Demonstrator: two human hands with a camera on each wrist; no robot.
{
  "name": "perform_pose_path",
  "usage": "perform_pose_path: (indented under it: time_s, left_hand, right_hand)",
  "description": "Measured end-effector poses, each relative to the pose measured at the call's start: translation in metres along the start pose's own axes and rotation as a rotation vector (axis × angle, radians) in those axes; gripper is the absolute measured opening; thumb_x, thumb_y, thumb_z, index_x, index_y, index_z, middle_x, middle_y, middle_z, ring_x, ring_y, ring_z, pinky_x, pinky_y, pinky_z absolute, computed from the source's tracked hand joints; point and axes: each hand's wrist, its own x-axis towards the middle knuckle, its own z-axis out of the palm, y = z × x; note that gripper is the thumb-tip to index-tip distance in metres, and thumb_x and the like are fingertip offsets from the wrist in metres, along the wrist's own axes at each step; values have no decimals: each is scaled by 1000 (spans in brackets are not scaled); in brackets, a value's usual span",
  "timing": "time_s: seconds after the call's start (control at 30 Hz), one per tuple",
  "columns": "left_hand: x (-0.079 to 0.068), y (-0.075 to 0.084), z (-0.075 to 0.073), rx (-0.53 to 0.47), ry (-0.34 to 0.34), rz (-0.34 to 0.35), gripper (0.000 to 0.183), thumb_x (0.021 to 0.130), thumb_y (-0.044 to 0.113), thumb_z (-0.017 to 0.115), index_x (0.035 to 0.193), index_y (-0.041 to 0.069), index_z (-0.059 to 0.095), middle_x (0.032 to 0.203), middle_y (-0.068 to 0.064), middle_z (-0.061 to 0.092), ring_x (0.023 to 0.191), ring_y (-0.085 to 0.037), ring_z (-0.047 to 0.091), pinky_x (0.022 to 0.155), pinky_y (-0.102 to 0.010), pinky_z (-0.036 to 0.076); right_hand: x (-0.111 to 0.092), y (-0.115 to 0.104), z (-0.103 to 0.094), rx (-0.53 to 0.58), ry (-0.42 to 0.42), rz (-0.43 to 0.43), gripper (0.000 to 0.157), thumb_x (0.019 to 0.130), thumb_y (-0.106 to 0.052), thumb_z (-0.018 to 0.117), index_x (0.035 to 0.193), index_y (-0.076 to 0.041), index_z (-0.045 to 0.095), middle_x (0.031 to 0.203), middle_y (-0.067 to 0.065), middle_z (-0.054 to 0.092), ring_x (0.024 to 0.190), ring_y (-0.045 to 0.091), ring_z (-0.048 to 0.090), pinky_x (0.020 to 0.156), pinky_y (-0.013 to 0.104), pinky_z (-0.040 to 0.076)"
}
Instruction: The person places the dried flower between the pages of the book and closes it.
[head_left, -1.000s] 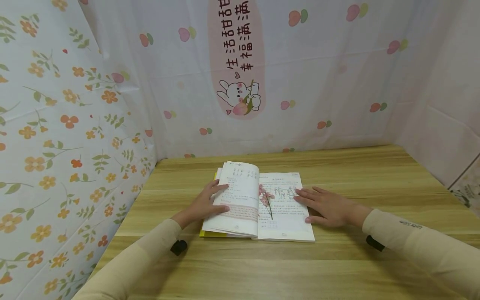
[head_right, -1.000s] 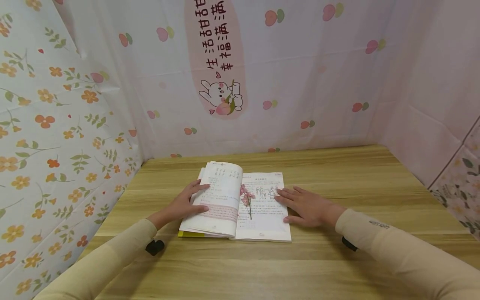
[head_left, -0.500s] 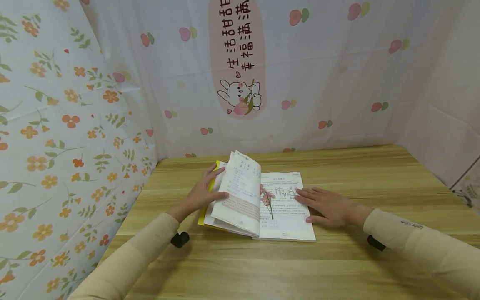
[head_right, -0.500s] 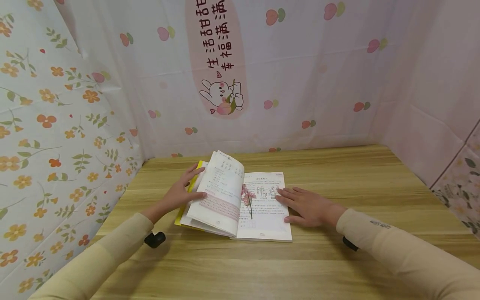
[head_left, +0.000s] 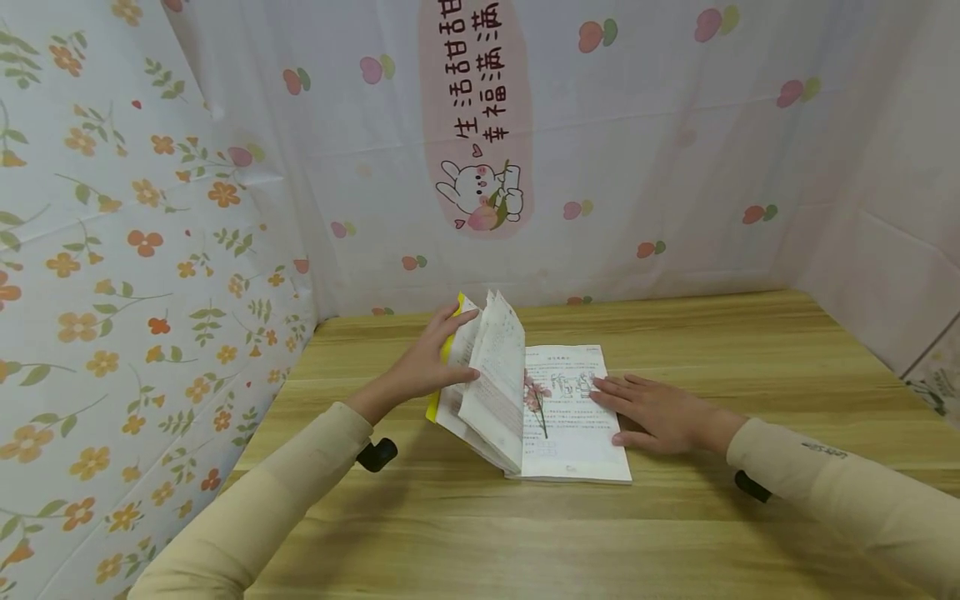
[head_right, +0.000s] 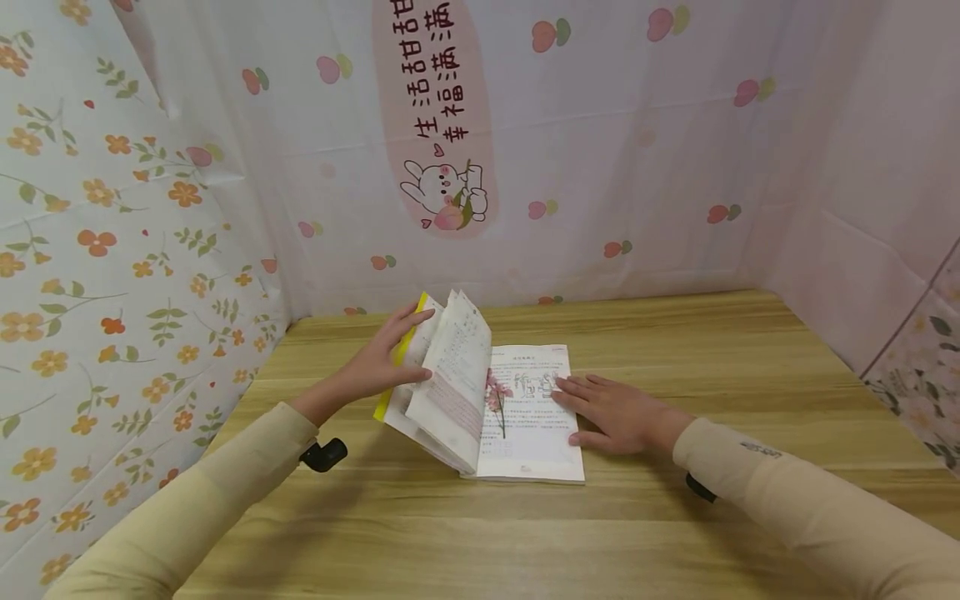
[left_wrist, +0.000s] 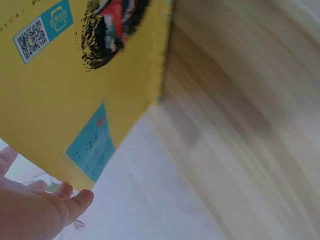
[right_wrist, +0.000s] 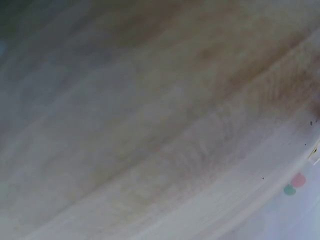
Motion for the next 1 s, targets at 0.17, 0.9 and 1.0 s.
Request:
perform_pose_path:
  time_s: [0.17, 0.9, 1.0]
  left_hand:
    - [10, 13, 4, -4, -39, 70, 82, 81, 22, 75, 152, 14, 35, 160, -14, 8, 145, -35, 10, 104, -65, 24]
    - [41, 44, 52, 43, -124, 209, 77, 92, 51, 60, 156, 23, 25, 162, 2, 0, 146, -28, 8, 107, -62, 21]
    - [42, 41, 64, 16, -125, 270, 83, 94, 66, 41, 158, 23, 10, 161, 3, -9, 147, -23, -1, 111, -58, 15]
  right_hand:
    - [1, 1, 1, 6, 0, -1, 73, 99, -57, 41, 152, -8, 33, 156, 12, 29, 141, 30, 29, 111, 49, 24]
    - [0, 1, -2, -8, 23, -40, 70, 99, -51, 47, 146, 1, 40, 151, 20, 36, 137, 37, 35, 108, 54, 29]
    - [1, 3, -2, -25, 30, -57, 68, 100, -48, 47, 144, 3, 42, 148, 23, 38, 136, 38, 35, 107, 54, 29]
